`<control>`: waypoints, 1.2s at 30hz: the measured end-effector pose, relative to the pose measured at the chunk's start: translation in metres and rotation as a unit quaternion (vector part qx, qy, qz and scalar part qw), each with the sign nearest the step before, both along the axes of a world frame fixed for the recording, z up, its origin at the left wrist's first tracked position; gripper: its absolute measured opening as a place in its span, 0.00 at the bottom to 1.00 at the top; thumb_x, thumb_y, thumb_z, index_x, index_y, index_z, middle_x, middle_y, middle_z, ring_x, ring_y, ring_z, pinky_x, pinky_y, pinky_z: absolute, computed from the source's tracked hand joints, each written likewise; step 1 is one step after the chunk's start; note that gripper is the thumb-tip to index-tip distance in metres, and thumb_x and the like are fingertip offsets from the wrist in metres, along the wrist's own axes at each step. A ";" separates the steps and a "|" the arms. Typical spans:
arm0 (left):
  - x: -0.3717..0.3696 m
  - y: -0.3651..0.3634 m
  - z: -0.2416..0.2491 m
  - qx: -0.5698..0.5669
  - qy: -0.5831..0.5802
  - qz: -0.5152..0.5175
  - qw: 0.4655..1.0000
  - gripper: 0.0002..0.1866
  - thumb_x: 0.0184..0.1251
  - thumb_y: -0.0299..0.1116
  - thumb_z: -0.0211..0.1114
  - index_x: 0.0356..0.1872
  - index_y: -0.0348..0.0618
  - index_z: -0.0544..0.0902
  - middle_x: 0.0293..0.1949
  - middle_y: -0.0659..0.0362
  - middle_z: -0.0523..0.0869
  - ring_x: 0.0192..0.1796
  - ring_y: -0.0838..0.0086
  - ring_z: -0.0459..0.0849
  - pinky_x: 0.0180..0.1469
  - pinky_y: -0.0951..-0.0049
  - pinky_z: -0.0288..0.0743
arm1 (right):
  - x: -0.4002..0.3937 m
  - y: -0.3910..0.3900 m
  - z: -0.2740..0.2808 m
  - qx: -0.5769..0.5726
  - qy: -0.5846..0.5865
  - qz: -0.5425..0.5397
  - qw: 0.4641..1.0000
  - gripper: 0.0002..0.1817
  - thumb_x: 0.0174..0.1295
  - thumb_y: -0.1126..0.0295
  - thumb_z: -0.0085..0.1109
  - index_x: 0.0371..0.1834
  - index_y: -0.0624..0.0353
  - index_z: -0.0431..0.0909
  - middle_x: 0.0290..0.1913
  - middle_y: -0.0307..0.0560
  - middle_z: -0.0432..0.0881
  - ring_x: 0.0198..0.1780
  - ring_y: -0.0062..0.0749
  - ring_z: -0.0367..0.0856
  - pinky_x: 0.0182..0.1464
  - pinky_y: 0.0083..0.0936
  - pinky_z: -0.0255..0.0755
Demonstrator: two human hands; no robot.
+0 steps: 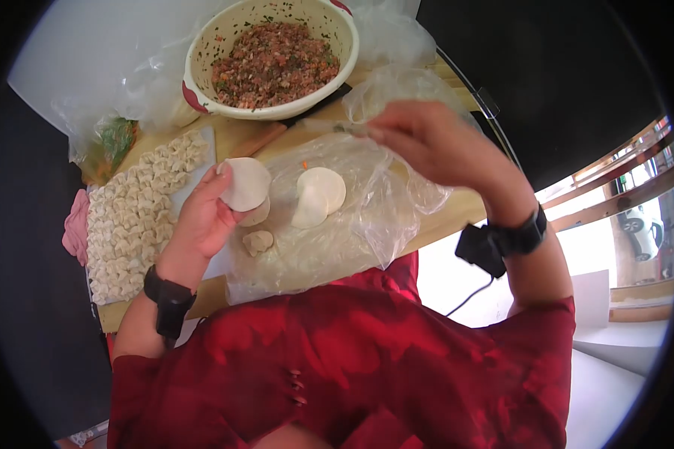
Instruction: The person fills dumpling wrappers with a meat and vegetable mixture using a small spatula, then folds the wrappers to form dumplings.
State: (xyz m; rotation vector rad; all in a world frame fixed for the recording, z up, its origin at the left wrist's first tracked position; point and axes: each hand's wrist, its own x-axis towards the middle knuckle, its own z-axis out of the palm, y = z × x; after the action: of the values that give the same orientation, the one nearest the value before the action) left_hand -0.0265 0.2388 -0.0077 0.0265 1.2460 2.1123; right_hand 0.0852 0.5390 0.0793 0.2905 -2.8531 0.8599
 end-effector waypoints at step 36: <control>-0.058 0.073 -0.002 0.115 -0.089 -0.041 0.989 0.22 0.81 0.35 0.39 0.67 0.30 0.61 0.64 0.43 0.72 0.65 0.55 0.74 0.68 0.55 0.71 | -0.167 0.008 -0.006 0.100 -0.106 0.046 0.988 0.06 0.60 0.74 0.60 0.38 0.61 0.84 0.29 0.43 0.82 0.32 0.26 0.78 0.39 0.25 0.73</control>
State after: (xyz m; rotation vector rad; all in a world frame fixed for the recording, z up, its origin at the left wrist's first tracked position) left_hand -0.0841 0.3118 -0.0102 -0.0092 0.8791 2.1262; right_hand -0.0820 0.5466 0.0738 0.3770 -3.1549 0.6535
